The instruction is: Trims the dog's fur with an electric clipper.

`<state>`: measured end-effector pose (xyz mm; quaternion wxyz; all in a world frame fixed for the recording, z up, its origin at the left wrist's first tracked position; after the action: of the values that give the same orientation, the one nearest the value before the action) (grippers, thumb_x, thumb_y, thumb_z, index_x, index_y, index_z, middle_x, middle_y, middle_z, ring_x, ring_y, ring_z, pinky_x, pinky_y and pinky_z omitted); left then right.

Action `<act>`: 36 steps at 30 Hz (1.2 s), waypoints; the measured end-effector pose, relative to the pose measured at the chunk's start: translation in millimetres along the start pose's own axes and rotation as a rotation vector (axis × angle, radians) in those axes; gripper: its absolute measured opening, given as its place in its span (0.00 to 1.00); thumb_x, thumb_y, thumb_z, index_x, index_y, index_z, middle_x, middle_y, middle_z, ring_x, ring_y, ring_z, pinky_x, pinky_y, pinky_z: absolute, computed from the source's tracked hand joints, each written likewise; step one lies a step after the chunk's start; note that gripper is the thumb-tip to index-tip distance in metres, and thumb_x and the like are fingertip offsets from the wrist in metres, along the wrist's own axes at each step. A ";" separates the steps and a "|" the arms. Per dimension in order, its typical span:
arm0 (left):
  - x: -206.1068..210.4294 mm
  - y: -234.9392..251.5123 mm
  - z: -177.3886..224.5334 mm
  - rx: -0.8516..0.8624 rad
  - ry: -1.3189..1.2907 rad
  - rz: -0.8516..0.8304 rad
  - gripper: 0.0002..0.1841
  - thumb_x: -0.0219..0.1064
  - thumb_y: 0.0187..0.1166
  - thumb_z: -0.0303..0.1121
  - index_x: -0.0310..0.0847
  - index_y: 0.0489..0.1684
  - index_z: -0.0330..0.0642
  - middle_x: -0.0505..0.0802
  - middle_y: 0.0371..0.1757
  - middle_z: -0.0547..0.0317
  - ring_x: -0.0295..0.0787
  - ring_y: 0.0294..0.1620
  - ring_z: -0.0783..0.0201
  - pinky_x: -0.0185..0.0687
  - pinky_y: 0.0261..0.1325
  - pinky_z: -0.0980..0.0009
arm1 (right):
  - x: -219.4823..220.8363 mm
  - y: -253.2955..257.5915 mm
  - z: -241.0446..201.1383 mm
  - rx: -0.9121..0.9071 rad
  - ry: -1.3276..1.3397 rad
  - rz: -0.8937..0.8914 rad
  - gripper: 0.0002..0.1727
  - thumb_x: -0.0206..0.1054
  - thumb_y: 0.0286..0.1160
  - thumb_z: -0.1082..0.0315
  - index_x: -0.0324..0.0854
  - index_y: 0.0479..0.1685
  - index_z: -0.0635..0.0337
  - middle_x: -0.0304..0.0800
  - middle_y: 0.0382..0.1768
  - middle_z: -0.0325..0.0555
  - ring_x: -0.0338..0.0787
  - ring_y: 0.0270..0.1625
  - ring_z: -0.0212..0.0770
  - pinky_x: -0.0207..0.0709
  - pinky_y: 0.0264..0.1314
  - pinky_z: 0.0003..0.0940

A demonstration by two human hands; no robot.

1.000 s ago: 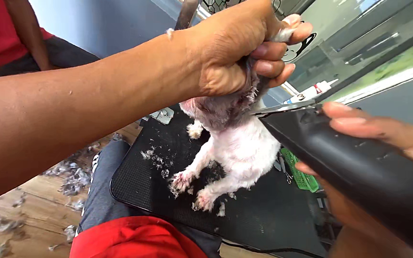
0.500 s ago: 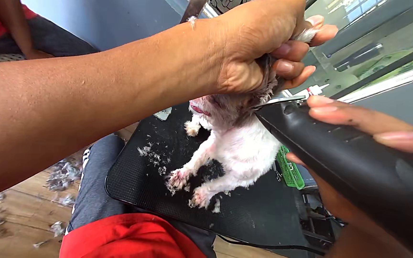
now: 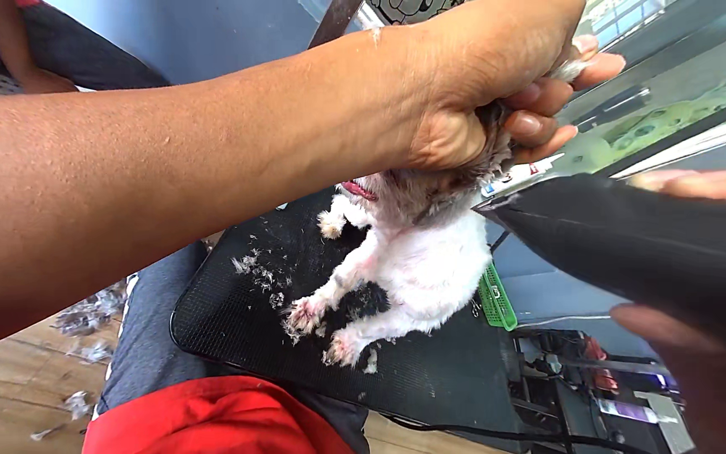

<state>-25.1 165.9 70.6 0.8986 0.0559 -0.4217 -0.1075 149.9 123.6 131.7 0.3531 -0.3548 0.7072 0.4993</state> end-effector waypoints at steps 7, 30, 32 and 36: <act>-0.7 -1.0 2.1 -0.030 0.012 -0.003 0.17 0.49 0.94 0.37 0.75 0.37 0.36 0.65 0.13 0.65 0.64 0.10 0.70 0.79 0.20 0.78 | 21.3 -8.0 2.4 -0.124 0.096 0.121 0.24 0.79 0.70 0.63 0.80 0.65 0.59 0.89 0.63 0.39 0.88 0.68 0.38 0.82 0.75 0.34; 3.3 4.5 4.7 -0.009 0.106 -0.009 0.16 0.47 0.94 0.35 0.74 0.36 0.40 0.63 0.14 0.67 0.62 0.12 0.70 0.77 0.27 0.75 | 9.8 -17.5 12.5 -0.179 0.080 0.133 0.27 0.80 0.69 0.61 0.78 0.68 0.48 0.90 0.64 0.37 0.89 0.68 0.43 0.83 0.74 0.42; 4.9 5.1 4.1 -0.016 0.126 -0.030 0.16 0.46 0.95 0.34 0.73 0.34 0.40 0.63 0.14 0.67 0.62 0.12 0.70 0.77 0.26 0.76 | 16.8 -9.3 6.2 -0.273 0.160 0.081 0.26 0.81 0.67 0.66 0.80 0.65 0.50 0.90 0.63 0.39 0.88 0.70 0.46 0.82 0.77 0.44; 11.3 7.5 1.3 -0.079 0.157 -0.072 0.14 0.48 0.94 0.33 0.75 0.38 0.39 0.64 0.14 0.67 0.63 0.11 0.71 0.76 0.22 0.78 | 29.8 -4.9 8.0 -0.394 0.156 -0.041 0.26 0.77 0.71 0.67 0.78 0.70 0.47 0.87 0.71 0.39 0.83 0.78 0.51 0.78 0.83 0.50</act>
<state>-17.9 170.5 81.2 0.9259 0.0437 -0.3433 -0.1516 140.4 125.5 101.9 0.2312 -0.4689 0.6137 0.5916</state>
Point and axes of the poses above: each hand's wrist, its own y-axis towards the middle knuckle, its own x-axis out of the palm, z = x × y, the point moved 6 cm from there along y, towards the middle knuckle
